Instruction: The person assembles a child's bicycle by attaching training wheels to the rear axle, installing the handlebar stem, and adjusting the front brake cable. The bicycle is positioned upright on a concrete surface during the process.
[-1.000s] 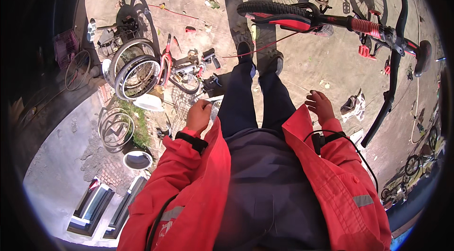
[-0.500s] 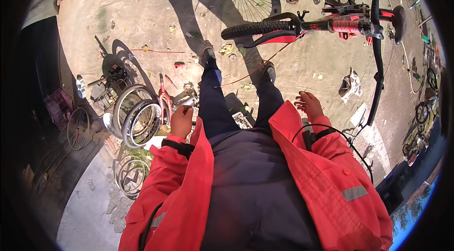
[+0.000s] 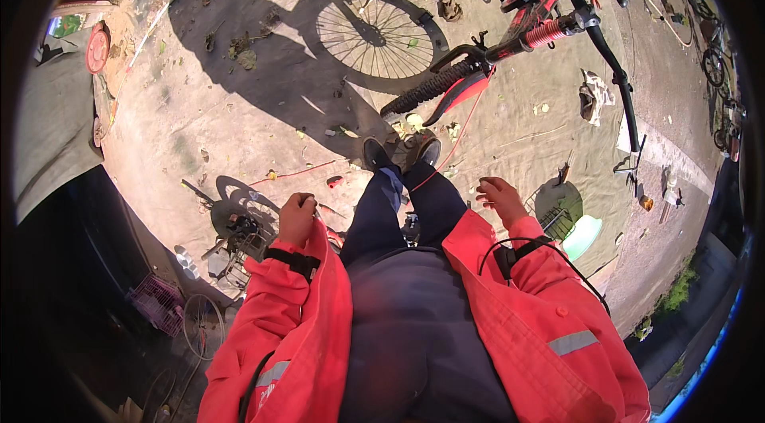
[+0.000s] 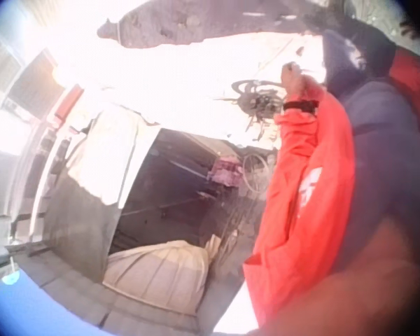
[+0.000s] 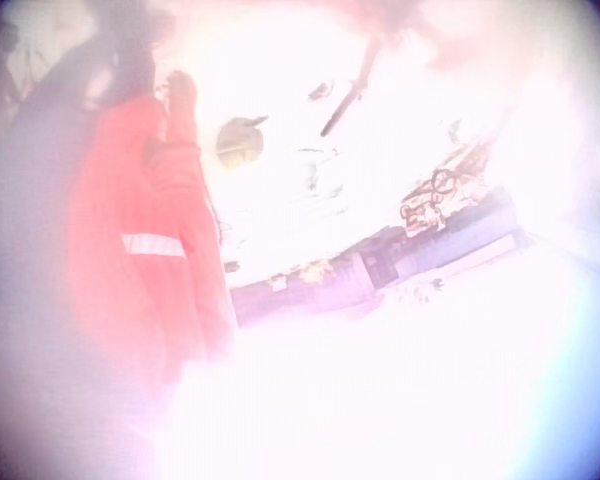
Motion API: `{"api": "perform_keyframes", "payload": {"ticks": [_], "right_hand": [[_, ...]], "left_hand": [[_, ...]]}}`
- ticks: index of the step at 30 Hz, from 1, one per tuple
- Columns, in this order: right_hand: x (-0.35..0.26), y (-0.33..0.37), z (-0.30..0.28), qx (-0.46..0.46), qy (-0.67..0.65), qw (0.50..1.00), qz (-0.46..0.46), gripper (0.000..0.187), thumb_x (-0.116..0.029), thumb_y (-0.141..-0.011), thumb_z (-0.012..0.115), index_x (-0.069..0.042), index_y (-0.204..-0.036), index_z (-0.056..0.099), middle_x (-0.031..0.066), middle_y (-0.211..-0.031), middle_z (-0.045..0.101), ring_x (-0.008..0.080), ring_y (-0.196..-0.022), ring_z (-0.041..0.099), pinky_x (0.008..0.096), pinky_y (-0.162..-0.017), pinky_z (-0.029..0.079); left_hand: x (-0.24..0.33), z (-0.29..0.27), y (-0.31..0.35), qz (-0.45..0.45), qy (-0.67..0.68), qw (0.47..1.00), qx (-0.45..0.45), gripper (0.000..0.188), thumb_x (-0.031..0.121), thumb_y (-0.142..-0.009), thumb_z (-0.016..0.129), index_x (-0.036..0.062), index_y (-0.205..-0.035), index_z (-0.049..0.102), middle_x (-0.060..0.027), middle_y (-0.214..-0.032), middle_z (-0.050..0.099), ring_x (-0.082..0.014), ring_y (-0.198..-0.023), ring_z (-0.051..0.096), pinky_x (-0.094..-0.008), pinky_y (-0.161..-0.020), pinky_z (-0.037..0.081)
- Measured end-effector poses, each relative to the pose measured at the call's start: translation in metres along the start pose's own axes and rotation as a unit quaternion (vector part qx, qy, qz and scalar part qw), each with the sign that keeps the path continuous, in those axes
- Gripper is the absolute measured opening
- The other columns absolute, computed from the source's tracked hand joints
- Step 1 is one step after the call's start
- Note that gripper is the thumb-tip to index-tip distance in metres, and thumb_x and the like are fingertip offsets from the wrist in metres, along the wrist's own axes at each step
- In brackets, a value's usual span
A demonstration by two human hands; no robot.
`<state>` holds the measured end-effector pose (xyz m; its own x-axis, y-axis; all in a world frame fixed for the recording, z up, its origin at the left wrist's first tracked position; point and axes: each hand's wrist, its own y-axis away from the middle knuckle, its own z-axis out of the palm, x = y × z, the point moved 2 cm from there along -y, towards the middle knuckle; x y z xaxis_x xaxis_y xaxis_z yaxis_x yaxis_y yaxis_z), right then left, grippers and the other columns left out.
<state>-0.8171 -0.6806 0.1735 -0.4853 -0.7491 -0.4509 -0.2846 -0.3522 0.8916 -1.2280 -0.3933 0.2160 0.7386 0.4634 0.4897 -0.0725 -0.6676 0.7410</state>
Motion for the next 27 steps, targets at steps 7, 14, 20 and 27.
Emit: {"api": "perform_keyframes", "payload": {"ticks": [7, 14, 20, 27], "right_hand": [[0.010, -0.003, -0.007, 0.036, -0.082, 0.995, 0.034, 0.041, -0.033, -0.102, 0.062, -0.005, -0.132, 0.060, 0.0075, -0.112, 0.071, 0.0156, -0.092, 0.069, 0.0288, -0.074, 0.052], [0.027, 0.002, 0.031, 0.104, -0.181, 0.978, 0.022, 0.033, -0.030, -0.094, 0.069, -0.007, -0.117, 0.068, 0.0029, -0.093, 0.070, 0.0134, -0.076, 0.066, 0.0267, -0.063, 0.051], [0.035, 0.029, 0.120, 0.235, -0.216, 0.947, 0.039, 0.033, -0.035, -0.096, 0.068, -0.007, -0.114, 0.070, 0.0014, -0.090, 0.070, 0.0116, -0.076, 0.065, 0.0264, -0.062, 0.049], [0.002, 0.021, 0.226, 0.168, -0.114, 0.975, -0.094, 0.045, -0.036, -0.098, 0.068, -0.003, -0.129, 0.062, 0.0045, -0.107, 0.071, 0.0142, -0.090, 0.070, 0.0289, -0.072, 0.054]], "left_hand": [[0.039, 0.005, -0.014, 0.053, -0.087, 0.994, -0.037, 0.027, 0.021, -0.095, 0.063, -0.0013, -0.108, 0.071, -0.0122, -0.089, 0.074, -0.0209, -0.080, 0.070, -0.0345, -0.075, 0.054], [0.055, -0.041, -0.084, 0.100, -0.182, 0.977, -0.055, 0.030, 0.022, -0.094, 0.062, -0.0026, -0.109, 0.071, -0.0147, -0.095, 0.075, -0.0238, -0.088, 0.072, -0.0362, -0.080, 0.055], [0.122, -0.091, -0.203, 0.148, -0.205, 0.955, -0.154, 0.030, 0.021, -0.094, 0.063, -0.0036, -0.110, 0.070, -0.0140, -0.094, 0.075, -0.0224, -0.085, 0.070, -0.0344, -0.078, 0.054], [0.188, -0.191, -0.297, 0.110, -0.191, 0.962, -0.159, 0.033, 0.021, -0.096, 0.061, -0.0069, -0.112, 0.068, -0.0123, -0.094, 0.073, -0.0181, -0.082, 0.069, -0.0320, -0.076, 0.054]]}}
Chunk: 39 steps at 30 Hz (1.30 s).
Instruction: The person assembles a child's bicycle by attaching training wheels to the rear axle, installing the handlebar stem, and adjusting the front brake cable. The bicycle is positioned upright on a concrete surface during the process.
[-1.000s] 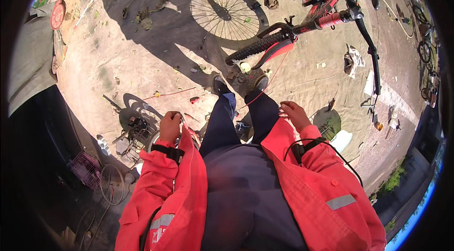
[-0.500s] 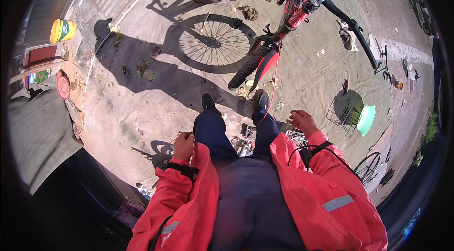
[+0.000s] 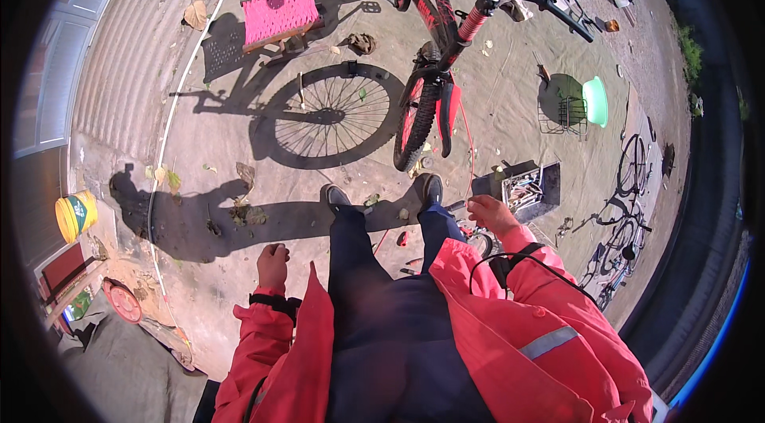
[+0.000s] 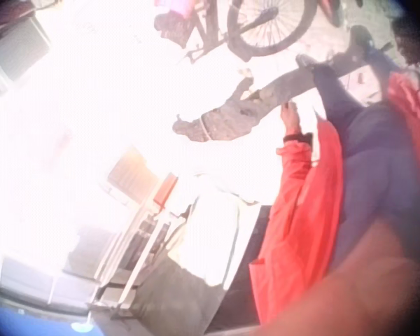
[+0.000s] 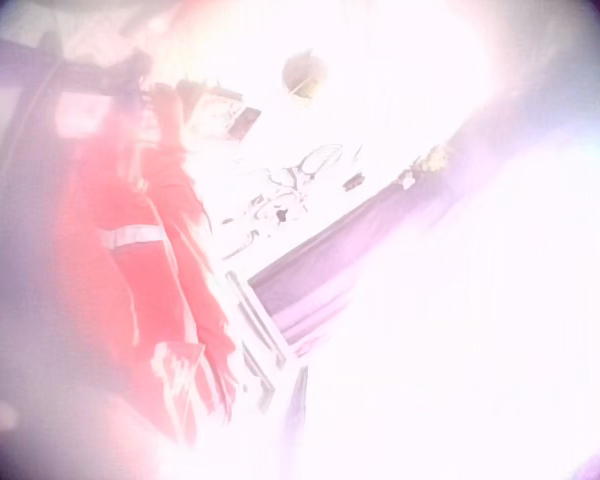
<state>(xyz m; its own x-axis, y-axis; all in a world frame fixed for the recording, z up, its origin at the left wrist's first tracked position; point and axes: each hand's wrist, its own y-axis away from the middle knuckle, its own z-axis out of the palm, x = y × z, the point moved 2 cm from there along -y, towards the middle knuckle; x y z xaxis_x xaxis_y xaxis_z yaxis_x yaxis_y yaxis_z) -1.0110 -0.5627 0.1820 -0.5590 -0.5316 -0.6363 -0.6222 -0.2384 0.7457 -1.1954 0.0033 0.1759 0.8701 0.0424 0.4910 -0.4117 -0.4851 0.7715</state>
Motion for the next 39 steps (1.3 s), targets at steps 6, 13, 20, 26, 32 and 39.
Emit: {"api": "perform_keyframes", "payload": {"ticks": [6, 13, 20, 26, 32, 39], "right_hand": [[-0.040, -0.006, 0.008, 0.080, -0.029, 0.996, -0.022, 0.044, -0.036, -0.101, 0.064, -0.003, -0.131, 0.060, 0.0040, -0.110, 0.069, 0.0137, -0.096, 0.069, 0.0274, -0.077, 0.052], [-0.040, -0.006, -0.038, 0.163, -0.056, 0.984, 0.055, 0.042, -0.038, -0.100, 0.065, -0.008, -0.129, 0.063, 0.0019, -0.109, 0.070, 0.0131, -0.096, 0.069, 0.0297, -0.082, 0.053], [-0.125, -0.025, -0.140, 0.249, -0.110, 0.960, -0.058, 0.047, -0.032, -0.095, 0.069, -0.001, -0.130, 0.064, 0.0110, -0.112, 0.071, 0.0184, -0.102, 0.067, 0.0330, -0.085, 0.053], [-0.249, -0.033, -0.269, 0.443, 0.032, 0.856, -0.264, 0.054, -0.034, -0.095, 0.074, -0.005, -0.137, 0.060, 0.0090, -0.129, 0.067, 0.0188, -0.117, 0.065, 0.0340, -0.097, 0.053], [-0.310, -0.063, -0.303, 0.513, 0.272, 0.768, -0.271, 0.054, -0.043, -0.094, 0.071, -0.019, -0.140, 0.060, 0.0116, -0.139, 0.060, 0.0293, -0.128, 0.058, 0.0391, -0.104, 0.048], [-0.299, -0.101, -0.297, 0.491, 0.312, 0.785, -0.210, 0.051, -0.041, -0.094, 0.070, -0.012, -0.136, 0.064, 0.0125, -0.136, 0.061, 0.0303, -0.123, 0.061, 0.0379, -0.101, 0.050]], "left_hand": [[0.032, -0.024, -0.027, 0.064, 0.007, 0.997, -0.034, 0.028, 0.021, -0.098, 0.063, -0.0058, -0.104, 0.067, -0.0095, -0.088, 0.071, -0.0154, -0.078, 0.067, -0.0293, -0.073, 0.054], [0.107, 0.013, -0.029, 0.126, -0.043, 0.989, -0.058, 0.026, 0.023, -0.099, 0.064, -0.0025, -0.102, 0.068, -0.0061, -0.089, 0.072, -0.0134, -0.075, 0.066, -0.0286, -0.072, 0.053], [0.178, 0.060, -0.027, 0.115, -0.049, 0.992, -0.030, 0.027, 0.024, -0.100, 0.063, -0.0024, -0.105, 0.067, -0.0066, -0.090, 0.073, -0.0129, -0.076, 0.068, -0.0281, -0.072, 0.054], [0.270, 0.104, -0.030, 0.140, -0.062, 0.987, -0.043, 0.029, 0.029, -0.102, 0.062, 0.0018, -0.110, 0.067, -0.0056, -0.098, 0.072, -0.0127, -0.087, 0.066, -0.0265, -0.078, 0.049], [0.400, 0.135, -0.056, 0.213, -0.042, 0.974, -0.060, 0.036, 0.039, -0.105, 0.058, 0.0059, -0.118, 0.064, -0.0051, -0.108, 0.071, -0.0117, -0.093, 0.065, -0.0274, -0.079, 0.046], [0.547, 0.164, -0.083, 0.255, 0.148, 0.944, -0.146, 0.053, 0.051, -0.104, 0.054, 0.0043, -0.128, 0.053, -0.0105, -0.109, 0.070, -0.0181, -0.097, 0.067, -0.0322, -0.084, 0.050]]}}
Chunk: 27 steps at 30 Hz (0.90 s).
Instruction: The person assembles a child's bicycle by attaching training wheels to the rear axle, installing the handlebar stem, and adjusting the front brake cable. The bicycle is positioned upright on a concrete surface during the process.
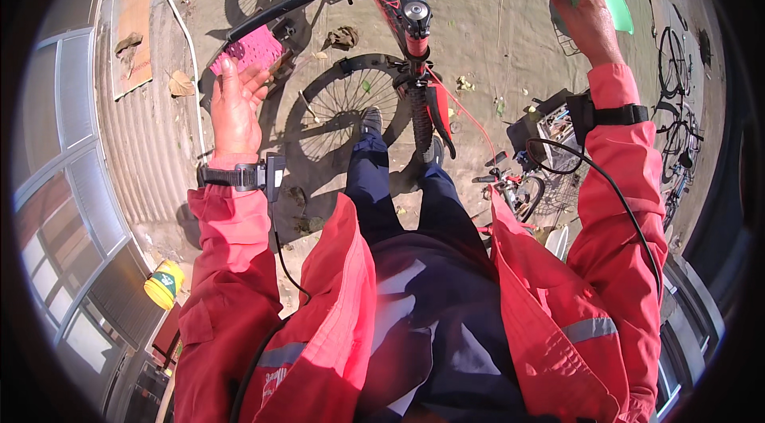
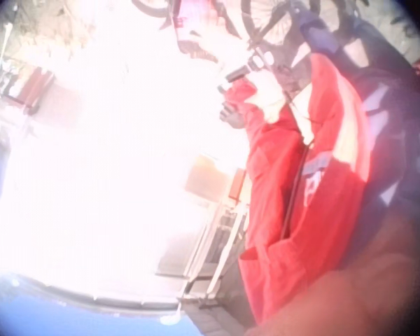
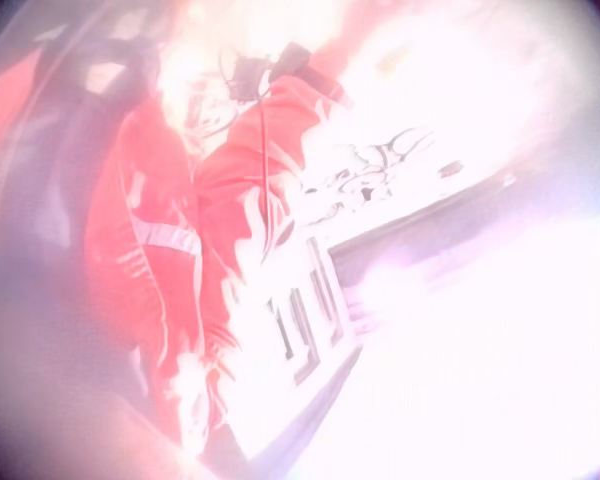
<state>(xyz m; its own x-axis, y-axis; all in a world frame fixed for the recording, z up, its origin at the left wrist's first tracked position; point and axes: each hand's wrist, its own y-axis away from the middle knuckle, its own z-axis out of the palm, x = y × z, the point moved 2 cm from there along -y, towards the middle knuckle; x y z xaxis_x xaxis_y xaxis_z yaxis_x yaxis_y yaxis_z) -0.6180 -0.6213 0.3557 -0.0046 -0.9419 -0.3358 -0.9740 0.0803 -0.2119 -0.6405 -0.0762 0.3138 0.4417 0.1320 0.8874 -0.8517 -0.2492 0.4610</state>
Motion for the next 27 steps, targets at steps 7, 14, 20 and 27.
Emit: {"api": "perform_keyframes", "payload": {"ticks": [7, 14, 20, 27], "right_hand": [[0.006, -0.001, 0.007, -0.002, -0.024, 0.998, 0.059, 0.044, -0.038, -0.096, 0.069, -0.013, -0.132, 0.067, 0.0103, -0.134, 0.062, 0.0282, -0.123, 0.060, 0.0364, -0.103, 0.047], [0.010, 0.001, 0.009, -0.002, -0.037, 0.997, 0.071, 0.042, -0.036, -0.097, 0.068, -0.013, -0.132, 0.067, 0.0103, -0.133, 0.062, 0.0257, -0.124, 0.060, 0.0359, -0.105, 0.046], [0.012, 0.001, 0.007, 0.001, -0.031, 0.998, 0.062, 0.044, -0.037, -0.096, 0.069, -0.012, -0.132, 0.067, 0.0112, -0.133, 0.062, 0.0254, -0.125, 0.059, 0.0360, -0.107, 0.044], [0.019, -0.001, 0.005, -0.003, 0.005, 0.999, 0.034, 0.045, -0.039, -0.097, 0.068, -0.014, -0.135, 0.066, 0.0108, -0.133, 0.062, 0.0251, -0.126, 0.059, 0.0354, -0.107, 0.044]], "left_hand": [[0.024, 0.016, -0.041, 0.012, 0.033, 0.998, -0.047, 0.043, 0.040, -0.106, 0.055, 0.0031, -0.127, 0.050, -0.0124, -0.109, 0.068, -0.0217, -0.099, 0.069, -0.0345, -0.082, 0.055], [0.021, 0.020, -0.064, 0.032, 0.007, 0.995, -0.089, 0.037, 0.030, -0.109, 0.052, 0.0004, -0.130, 0.052, -0.0113, -0.115, 0.066, -0.0198, -0.097, 0.068, -0.0327, -0.081, 0.055], [0.017, 0.020, -0.069, 0.052, 0.038, 0.995, -0.077, 0.032, 0.027, -0.107, 0.056, -0.0008, -0.123, 0.056, -0.0121, -0.101, 0.068, -0.0191, -0.083, 0.071, -0.0284, -0.070, 0.060], [0.012, 0.021, -0.076, 0.062, 0.012, 0.996, -0.062, 0.038, 0.029, -0.107, 0.056, 0.0000, -0.131, 0.055, -0.0101, -0.111, 0.070, -0.0203, -0.095, 0.070, -0.0320, -0.080, 0.054]]}}
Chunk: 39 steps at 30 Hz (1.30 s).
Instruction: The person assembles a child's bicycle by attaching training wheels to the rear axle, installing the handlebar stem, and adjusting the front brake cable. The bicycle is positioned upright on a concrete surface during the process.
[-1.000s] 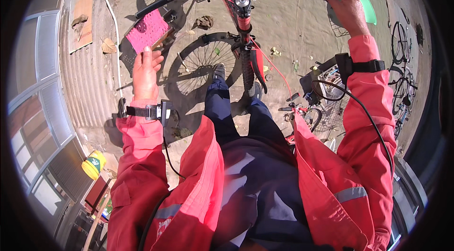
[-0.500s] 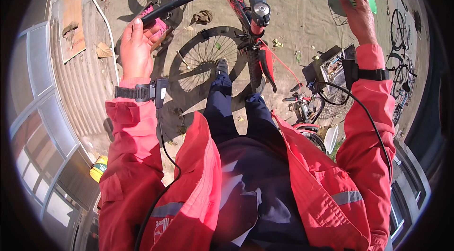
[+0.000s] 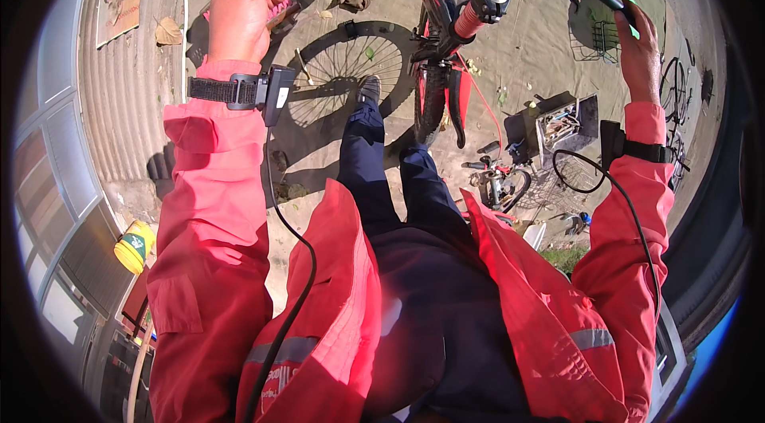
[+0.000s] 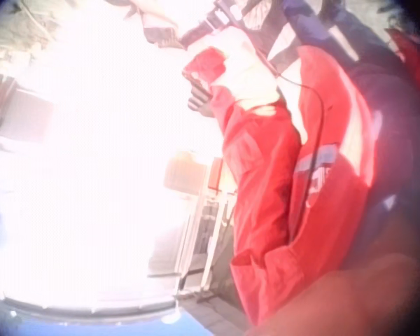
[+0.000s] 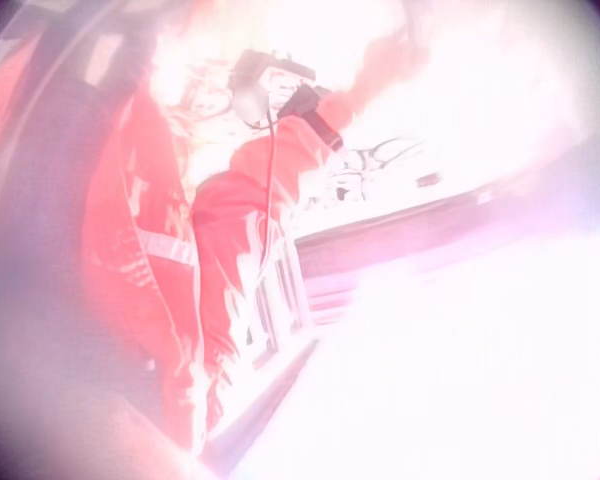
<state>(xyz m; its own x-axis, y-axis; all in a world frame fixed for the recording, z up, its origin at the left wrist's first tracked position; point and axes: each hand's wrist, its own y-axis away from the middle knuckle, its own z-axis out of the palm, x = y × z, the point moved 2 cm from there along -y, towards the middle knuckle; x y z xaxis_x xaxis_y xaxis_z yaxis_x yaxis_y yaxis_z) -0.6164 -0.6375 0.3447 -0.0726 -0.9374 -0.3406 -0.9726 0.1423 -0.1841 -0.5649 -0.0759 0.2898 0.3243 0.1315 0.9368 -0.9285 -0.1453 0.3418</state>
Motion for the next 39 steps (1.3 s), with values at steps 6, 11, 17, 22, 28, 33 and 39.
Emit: {"api": "perform_keyframes", "payload": {"ticks": [6, 11, 17, 22, 28, 33, 39], "right_hand": [[0.018, -0.011, 0.002, -0.029, 0.032, 0.999, 0.003, 0.045, -0.043, -0.099, 0.064, -0.017, -0.137, 0.065, 0.0113, -0.136, 0.062, 0.0267, -0.128, 0.057, 0.0390, -0.108, 0.044], [0.029, -0.020, 0.003, -0.038, 0.038, 0.999, 0.001, 0.044, -0.042, -0.100, 0.063, -0.018, -0.138, 0.064, 0.0120, -0.136, 0.061, 0.0281, -0.129, 0.056, 0.0394, -0.108, 0.043], [0.039, -0.025, 0.002, -0.023, 0.074, 0.997, -0.019, 0.046, -0.044, -0.101, 0.062, -0.020, -0.140, 0.062, 0.0129, -0.141, 0.058, 0.0301, -0.132, 0.053, 0.0401, -0.110, 0.043], [0.057, -0.030, 0.002, -0.030, 0.108, 0.994, -0.017, 0.049, -0.045, -0.103, 0.057, -0.020, -0.146, 0.057, 0.0152, -0.147, 0.053, 0.0323, -0.136, 0.050, 0.0407, -0.112, 0.040], [0.060, -0.033, -0.010, -0.054, 0.088, 0.995, 0.008, 0.049, -0.038, -0.104, 0.056, -0.016, -0.148, 0.054, 0.0174, -0.150, 0.050, 0.0319, -0.141, 0.047, 0.0409, -0.115, 0.037], [0.050, -0.037, -0.021, -0.086, 0.055, 0.994, 0.041, 0.050, -0.036, -0.106, 0.052, -0.015, -0.152, 0.049, 0.0163, -0.156, 0.046, 0.0298, -0.145, 0.043, 0.0387, -0.117, 0.034], [0.041, -0.044, -0.026, -0.110, 0.034, 0.992, 0.050, 0.050, -0.031, -0.108, 0.049, -0.011, -0.154, 0.045, 0.0136, -0.157, 0.045, 0.0246, -0.147, 0.040, 0.0361, -0.119, 0.030]], "left_hand": [[0.015, 0.003, 0.031, -0.127, -0.064, 0.990, 0.015, 0.039, 0.035, -0.106, 0.056, 0.0031, -0.128, 0.054, -0.0080, -0.084, 0.068, -0.0104, -0.056, 0.056, -0.0244, -0.045, 0.045], [0.027, 0.017, 0.050, -0.074, -0.018, 0.996, 0.047, 0.026, 0.029, -0.108, 0.054, 0.0037, -0.113, 0.060, -0.0049, -0.079, 0.066, -0.0086, -0.055, 0.053, -0.0228, -0.045, 0.044], [0.030, 0.017, 0.058, -0.056, -0.025, 0.998, 0.023, 0.022, 0.027, -0.106, 0.057, 0.0058, -0.106, 0.063, -0.0005, -0.078, 0.065, -0.0075, -0.056, 0.053, -0.0223, -0.048, 0.045], [0.030, 0.023, 0.067, -0.035, 0.006, 0.999, 0.031, 0.021, 0.024, -0.104, 0.058, 0.0041, -0.110, 0.062, -0.0033, -0.085, 0.065, -0.0095, -0.066, 0.057, -0.0240, -0.058, 0.054], [0.036, 0.017, 0.089, 0.074, -0.050, 0.996, -0.012, 0.024, 0.020, -0.105, 0.060, -0.0010, -0.116, 0.060, -0.0075, -0.092, 0.065, -0.0129, -0.078, 0.063, -0.0257, -0.067, 0.055], [0.032, -0.001, 0.099, -0.010, -0.080, 0.997, -0.021, 0.032, 0.021, -0.101, 0.066, -0.0049, -0.119, 0.061, -0.0081, -0.090, 0.069, -0.0113, -0.074, 0.063, -0.0247, -0.065, 0.050], [0.023, -0.009, 0.096, 0.138, 0.018, 0.986, -0.088, 0.026, 0.013, -0.100, 0.067, -0.0023, -0.120, 0.060, -0.0106, -0.094, 0.070, -0.0149, -0.084, 0.069, -0.0277, -0.073, 0.054]]}}
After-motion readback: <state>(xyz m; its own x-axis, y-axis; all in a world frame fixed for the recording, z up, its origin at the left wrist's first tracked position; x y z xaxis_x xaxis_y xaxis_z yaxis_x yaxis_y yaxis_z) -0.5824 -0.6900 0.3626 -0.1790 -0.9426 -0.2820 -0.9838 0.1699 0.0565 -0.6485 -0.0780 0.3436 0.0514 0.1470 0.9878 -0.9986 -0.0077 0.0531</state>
